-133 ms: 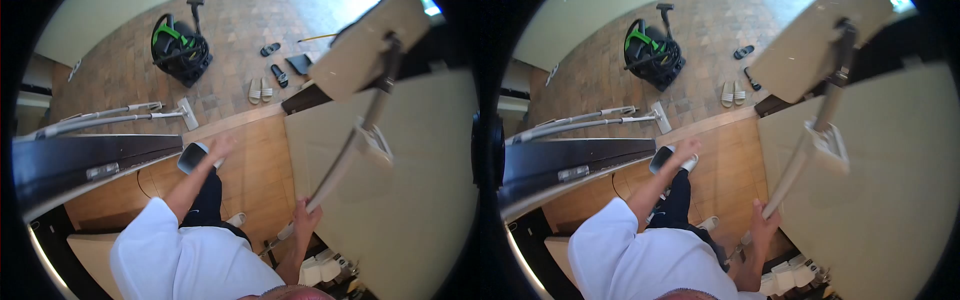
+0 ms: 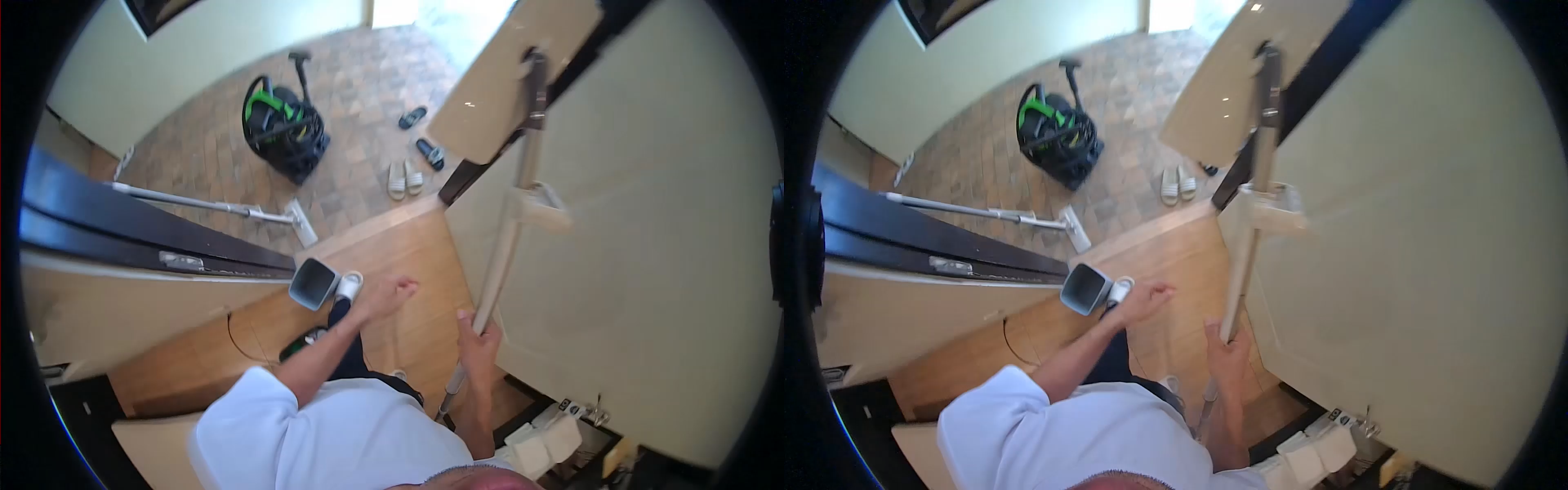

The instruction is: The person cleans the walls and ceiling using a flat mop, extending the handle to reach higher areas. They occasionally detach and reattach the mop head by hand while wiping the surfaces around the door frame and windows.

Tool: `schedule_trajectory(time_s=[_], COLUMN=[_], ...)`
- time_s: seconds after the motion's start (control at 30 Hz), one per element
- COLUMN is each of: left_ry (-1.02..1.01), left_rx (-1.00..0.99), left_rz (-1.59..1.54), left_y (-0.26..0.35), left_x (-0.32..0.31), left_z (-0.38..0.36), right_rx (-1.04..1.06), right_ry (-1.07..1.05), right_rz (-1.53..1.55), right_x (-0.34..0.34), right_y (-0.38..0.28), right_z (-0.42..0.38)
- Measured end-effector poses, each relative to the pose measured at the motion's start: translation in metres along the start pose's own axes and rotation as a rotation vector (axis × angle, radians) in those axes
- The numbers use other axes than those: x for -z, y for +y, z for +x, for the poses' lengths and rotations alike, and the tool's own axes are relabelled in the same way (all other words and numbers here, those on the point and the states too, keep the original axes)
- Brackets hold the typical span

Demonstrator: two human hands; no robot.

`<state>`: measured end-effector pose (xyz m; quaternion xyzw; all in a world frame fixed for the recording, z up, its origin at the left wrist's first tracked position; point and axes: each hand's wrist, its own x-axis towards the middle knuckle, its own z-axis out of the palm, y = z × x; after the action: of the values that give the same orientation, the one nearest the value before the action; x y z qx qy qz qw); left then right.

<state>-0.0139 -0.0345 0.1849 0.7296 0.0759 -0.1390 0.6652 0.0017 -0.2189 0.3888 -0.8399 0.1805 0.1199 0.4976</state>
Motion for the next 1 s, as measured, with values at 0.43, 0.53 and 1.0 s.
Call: schedule_trajectory(time_s=[0.43,0.53,1.0], left_ry=[0.987,0.769,0.015], left_rx=[-0.995,-1.114,-0.966], left_rz=[0.279,0.147,0.096], left_y=[0.323,0.420,0.482], left_x=[0.037,0.080,0.030], left_z=[-0.165,-0.160,-0.229], right_rx=[0.531,0.597,0.623], right_ry=[0.042,-0.158,-0.514], right_rz=[0.223,0.284,0.489], right_x=[0.022,0.040,0.037], right_y=[0.102,0.102,0.129], right_z=[-0.089,-0.105,-0.087])
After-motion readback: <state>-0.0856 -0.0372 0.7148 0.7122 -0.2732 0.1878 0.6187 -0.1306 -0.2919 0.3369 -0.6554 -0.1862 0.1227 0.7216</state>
